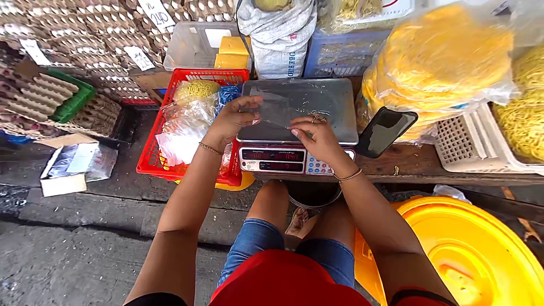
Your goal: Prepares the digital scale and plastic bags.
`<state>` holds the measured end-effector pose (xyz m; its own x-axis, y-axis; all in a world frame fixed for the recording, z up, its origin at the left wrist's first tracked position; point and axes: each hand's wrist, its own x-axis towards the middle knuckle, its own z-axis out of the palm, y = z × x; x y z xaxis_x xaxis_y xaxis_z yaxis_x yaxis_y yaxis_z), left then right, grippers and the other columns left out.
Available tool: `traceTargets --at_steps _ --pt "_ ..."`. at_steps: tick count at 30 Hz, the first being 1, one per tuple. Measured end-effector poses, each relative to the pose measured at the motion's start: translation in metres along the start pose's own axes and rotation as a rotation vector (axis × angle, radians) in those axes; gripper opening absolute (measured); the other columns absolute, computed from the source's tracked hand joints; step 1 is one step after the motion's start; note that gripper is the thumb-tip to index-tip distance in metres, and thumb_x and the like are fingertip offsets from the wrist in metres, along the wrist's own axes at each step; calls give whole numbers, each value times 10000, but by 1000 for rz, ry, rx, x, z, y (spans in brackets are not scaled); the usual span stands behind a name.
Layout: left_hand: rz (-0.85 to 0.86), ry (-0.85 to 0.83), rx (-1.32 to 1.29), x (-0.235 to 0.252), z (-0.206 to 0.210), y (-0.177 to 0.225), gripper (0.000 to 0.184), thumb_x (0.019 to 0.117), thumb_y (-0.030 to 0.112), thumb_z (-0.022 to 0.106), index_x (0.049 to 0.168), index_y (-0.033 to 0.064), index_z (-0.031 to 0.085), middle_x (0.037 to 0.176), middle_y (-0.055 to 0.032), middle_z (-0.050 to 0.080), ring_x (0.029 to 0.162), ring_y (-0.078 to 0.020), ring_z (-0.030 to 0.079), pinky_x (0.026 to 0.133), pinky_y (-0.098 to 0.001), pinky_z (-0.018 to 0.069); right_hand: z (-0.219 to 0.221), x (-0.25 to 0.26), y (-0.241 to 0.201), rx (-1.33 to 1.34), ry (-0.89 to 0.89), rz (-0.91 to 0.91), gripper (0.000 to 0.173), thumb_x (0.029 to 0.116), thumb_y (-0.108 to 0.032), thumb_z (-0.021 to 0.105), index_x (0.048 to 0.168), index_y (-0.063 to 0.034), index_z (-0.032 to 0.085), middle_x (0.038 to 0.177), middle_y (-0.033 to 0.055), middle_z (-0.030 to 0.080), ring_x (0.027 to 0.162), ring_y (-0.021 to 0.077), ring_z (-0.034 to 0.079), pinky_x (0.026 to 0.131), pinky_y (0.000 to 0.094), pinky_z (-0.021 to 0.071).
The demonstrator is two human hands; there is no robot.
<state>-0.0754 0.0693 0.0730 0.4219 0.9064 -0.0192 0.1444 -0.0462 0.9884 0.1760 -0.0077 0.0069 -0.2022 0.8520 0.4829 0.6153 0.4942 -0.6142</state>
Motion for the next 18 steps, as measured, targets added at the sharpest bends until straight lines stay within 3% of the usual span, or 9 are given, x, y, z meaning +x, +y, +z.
traceTargets --at_steps 2,4,8,9,10,12,14,16,18 --pt "64 13 -19 -11 0 20 275 1018 43 563 1286 19 620 1205 -63 645 966 -113 685 881 -280 591 -27 3 -13 208 -67 90 262 1062 -199 534 1121 -28 723 1079 84 739 1016 157 692 949 376 541" --pt "192 13 131 -23 0 37 357 1007 241 626 1311 53 633 1231 -35 639 1024 -90 643 890 -274 556 -54 7 -32 423 -152 172 229 1067 -143 514 1117 0 685 948 50 728 848 65 682 825 256 569" --pt "453 -69 483 -45 6 56 1050 646 688 817 1501 156 520 1644 -132 257 1479 -245 329 1126 -412 428 -83 7 -51 710 -236 150 224 1036 -98 493 1015 -42 709 891 -28 730 838 47 695 833 258 591" --pt "479 -112 494 -48 11 59 1098 629 666 845 1532 159 479 1672 -130 214 1512 -245 286 1171 -425 383 -88 2 -57 745 -255 131 235 1040 -117 491 1001 -71 718 884 -38 729 826 51 696 816 260 597" --pt "511 -141 470 -51 18 60 1019 669 564 874 1514 137 498 1654 -115 278 1506 -221 311 1191 -414 367 -92 -4 -64 768 -263 115 245 1042 -136 494 987 -97 729 873 -44 730 800 51 693 783 252 599" --pt "628 -159 344 -51 28 57 507 858 266 801 1281 26 656 1404 -96 593 1328 -152 535 1112 -349 458 -100 -16 -77 805 -267 100 264 1048 -155 484 977 -95 732 855 -12 725 753 72 691 728 251 607" --pt "652 -156 162 -54 39 57 102 984 107 623 994 47 704 1009 19 726 971 -39 672 896 -252 557 -106 -25 -83 821 -265 86 268 1044 -153 481 975 -101 734 855 -22 740 744 54 691 715 224 596" --pt "585 -159 43 -60 45 62 215 1050 110 506 909 84 665 818 58 713 770 -35 683 763 -245 582 -112 -31 -86 805 -250 100 268 1050 -140 475 995 -86 731 846 -18 749 730 52 701 707 216 602" --pt "528 -123 29 -66 49 66 219 1077 134 478 937 71 634 735 54 652 619 -39 633 609 -216 574 -117 -34 -83 777 -240 112 251 1045 -114 482 1003 -75 727 834 -18 744 727 61 705 721 232 612"
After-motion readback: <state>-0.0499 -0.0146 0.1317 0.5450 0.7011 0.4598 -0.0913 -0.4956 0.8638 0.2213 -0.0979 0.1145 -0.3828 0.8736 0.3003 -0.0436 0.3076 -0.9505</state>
